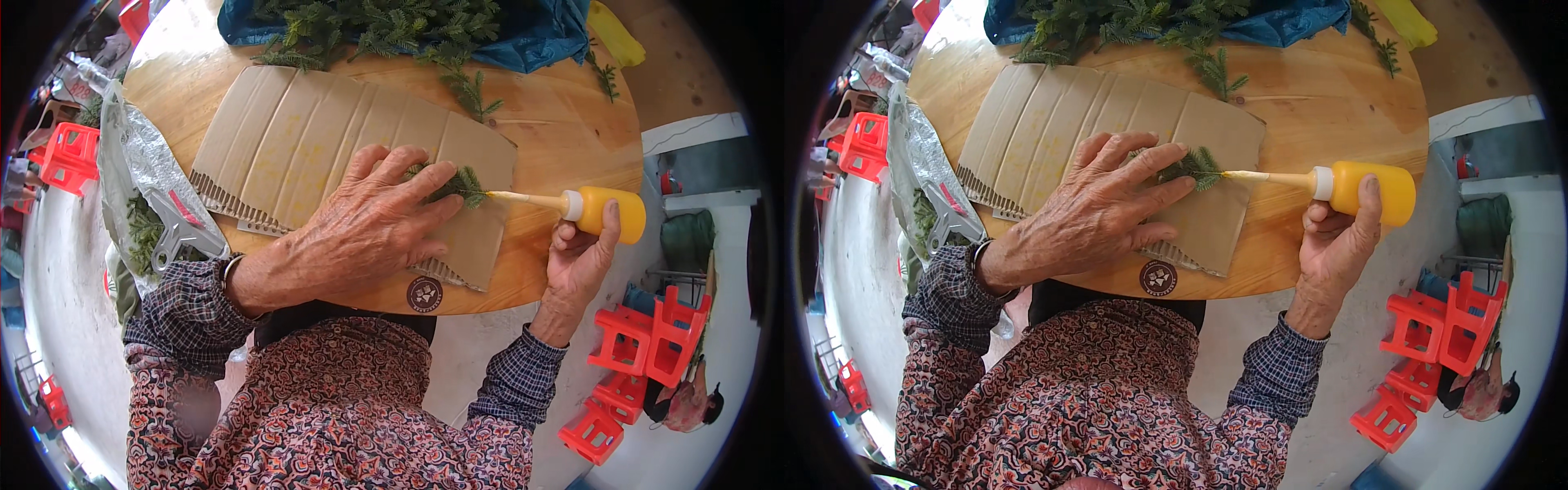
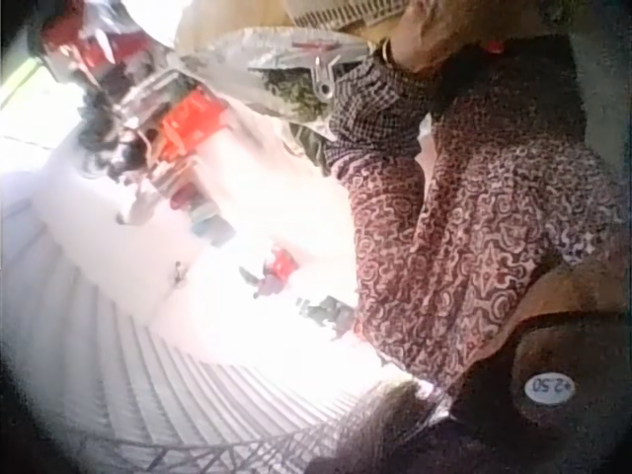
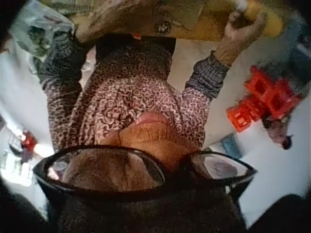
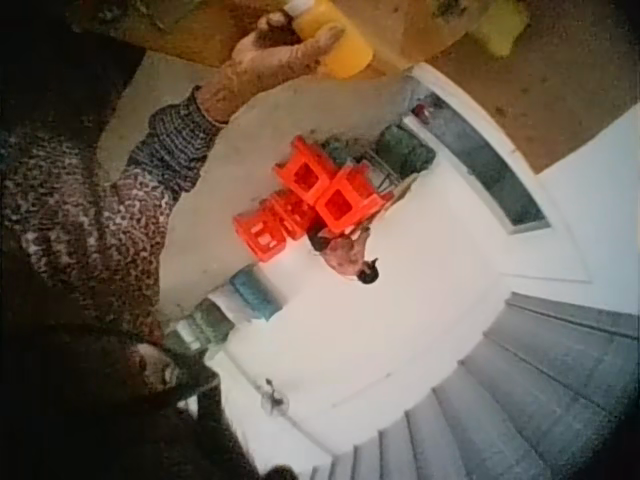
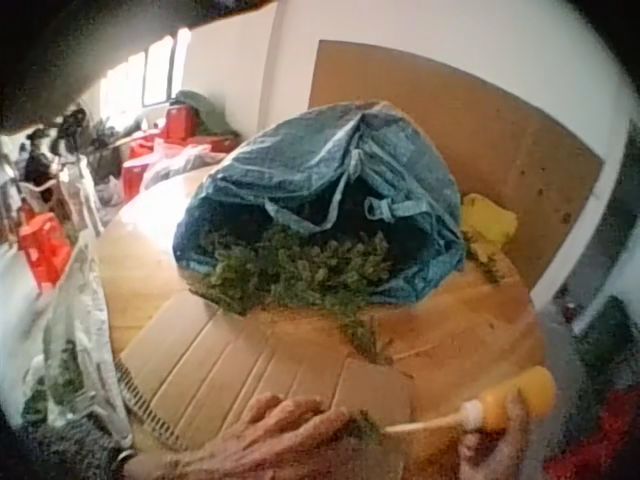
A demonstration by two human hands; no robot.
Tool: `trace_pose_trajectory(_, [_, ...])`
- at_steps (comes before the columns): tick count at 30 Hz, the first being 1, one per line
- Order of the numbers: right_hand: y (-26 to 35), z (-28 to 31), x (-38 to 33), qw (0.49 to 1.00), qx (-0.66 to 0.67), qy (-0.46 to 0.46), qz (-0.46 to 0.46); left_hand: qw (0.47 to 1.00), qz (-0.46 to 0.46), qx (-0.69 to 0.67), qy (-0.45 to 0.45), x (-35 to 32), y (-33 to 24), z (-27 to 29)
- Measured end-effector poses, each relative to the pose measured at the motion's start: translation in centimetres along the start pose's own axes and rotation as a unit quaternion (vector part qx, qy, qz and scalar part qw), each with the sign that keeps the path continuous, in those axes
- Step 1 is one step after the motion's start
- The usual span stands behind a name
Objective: Applying glue to artificial plant sprigs on a cardboard workspace using a squeeze bottle.
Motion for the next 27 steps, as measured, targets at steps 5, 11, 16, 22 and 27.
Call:
trace_pose_trajectory(5, [0.2,0.6,0.2,1.0,-0.006,-0.004,0.003,1.0,-0.008,-0.002,-0.007,0.1,-0.1,-0.1])
trace_pose_trajectory(11, [0.4,1.1,0.5,1.0,-0.019,-0.011,0.009,1.0,-0.011,0.003,-0.014,0.1,-0.2,0.1])
trace_pose_trajectory(16, [0.4,1.3,0.7,1.0,-0.02,-0.018,0.011,1.0,0.004,0.006,0.006,0.1,-0.2,0.1])
trace_pose_trajectory(22, [0.8,1.5,0.8,0.999,-0.024,-0.034,0.016,1.0,0.004,0.006,0.007,0.1,-0.1,0.1])
trace_pose_trajectory(27, [0.8,1.8,0.6,0.999,-0.014,-0.037,0.017,1.0,0.002,0.006,0.007,0.0,-0.1,0.1])
Point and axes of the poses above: each hand's wrist, its own x-axis towards the middle knuckle, its own z-axis out of the back of the hand, y = z × x, the point moved 2 cm from there along x, towards the middle knuckle, and after that the axes turned 10 degrees about z, right-handed, at the moved point
